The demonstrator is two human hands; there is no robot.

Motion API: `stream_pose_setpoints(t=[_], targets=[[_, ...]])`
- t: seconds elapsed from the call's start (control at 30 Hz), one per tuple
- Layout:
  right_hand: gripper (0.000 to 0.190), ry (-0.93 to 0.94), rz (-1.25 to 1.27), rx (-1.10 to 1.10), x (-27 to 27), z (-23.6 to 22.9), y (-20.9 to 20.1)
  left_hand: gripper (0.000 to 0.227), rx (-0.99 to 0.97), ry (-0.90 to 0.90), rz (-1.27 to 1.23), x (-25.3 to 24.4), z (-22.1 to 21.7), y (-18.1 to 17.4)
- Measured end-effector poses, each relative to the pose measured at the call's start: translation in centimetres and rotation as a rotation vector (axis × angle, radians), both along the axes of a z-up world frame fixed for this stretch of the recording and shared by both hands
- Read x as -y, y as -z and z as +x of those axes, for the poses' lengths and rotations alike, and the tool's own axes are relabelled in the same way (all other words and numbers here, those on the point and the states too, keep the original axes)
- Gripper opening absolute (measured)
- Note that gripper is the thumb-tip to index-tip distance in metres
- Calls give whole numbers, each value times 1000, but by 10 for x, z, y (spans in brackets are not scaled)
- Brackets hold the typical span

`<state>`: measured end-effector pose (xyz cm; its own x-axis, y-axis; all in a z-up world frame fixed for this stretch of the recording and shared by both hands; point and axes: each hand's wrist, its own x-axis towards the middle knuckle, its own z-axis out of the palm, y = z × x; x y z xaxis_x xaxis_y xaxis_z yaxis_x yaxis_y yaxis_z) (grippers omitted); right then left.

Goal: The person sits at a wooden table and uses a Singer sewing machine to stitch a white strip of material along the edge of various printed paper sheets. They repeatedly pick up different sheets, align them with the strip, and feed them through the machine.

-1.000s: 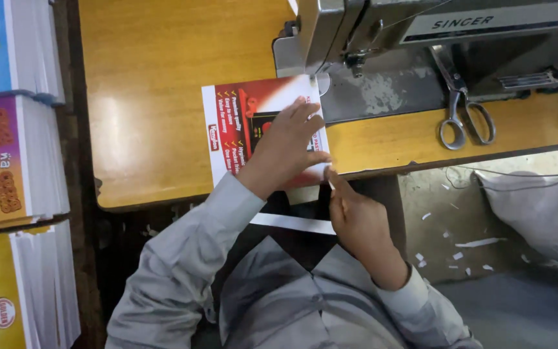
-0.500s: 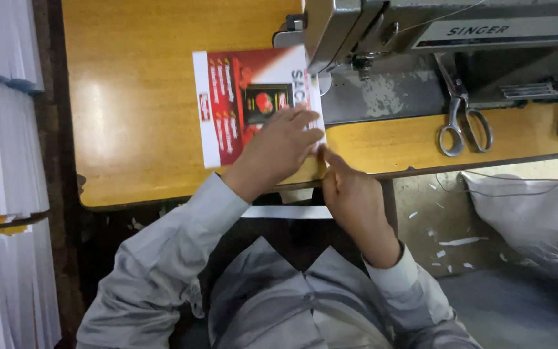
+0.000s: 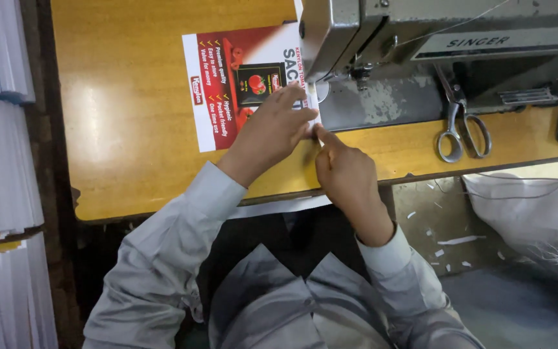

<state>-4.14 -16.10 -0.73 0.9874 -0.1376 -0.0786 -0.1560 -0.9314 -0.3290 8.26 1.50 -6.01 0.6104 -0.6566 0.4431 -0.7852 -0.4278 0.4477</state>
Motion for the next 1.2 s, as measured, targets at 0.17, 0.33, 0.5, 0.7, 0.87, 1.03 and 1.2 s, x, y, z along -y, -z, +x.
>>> stream_pose_setpoints(t=[0.17,0.33,0.5,0.7,0.87,1.03,1.2], targets=[[44,-24,-232,203,2,5,35,21,103,22,-15,3,3,-25],[52,-69,22,132,10,10,43,26,40,-30,-18,9,-7,-18],[46,-84,7,106,8,1,24,27,135,-33,163,9,-23,-4],[52,-17,48,59,-9,-48,0,28,143,63,49,9,-31,-26],[53,-80,269,214,-1,-102,28,28,-1,44,50,12,-40,-25],[57,59,748,68,0,-117,6,35,-18,-23,-28,18,-49,-45],[74,309,1565,6,-9,-111,49,41,-38,-69,81,21,-44,-54]])
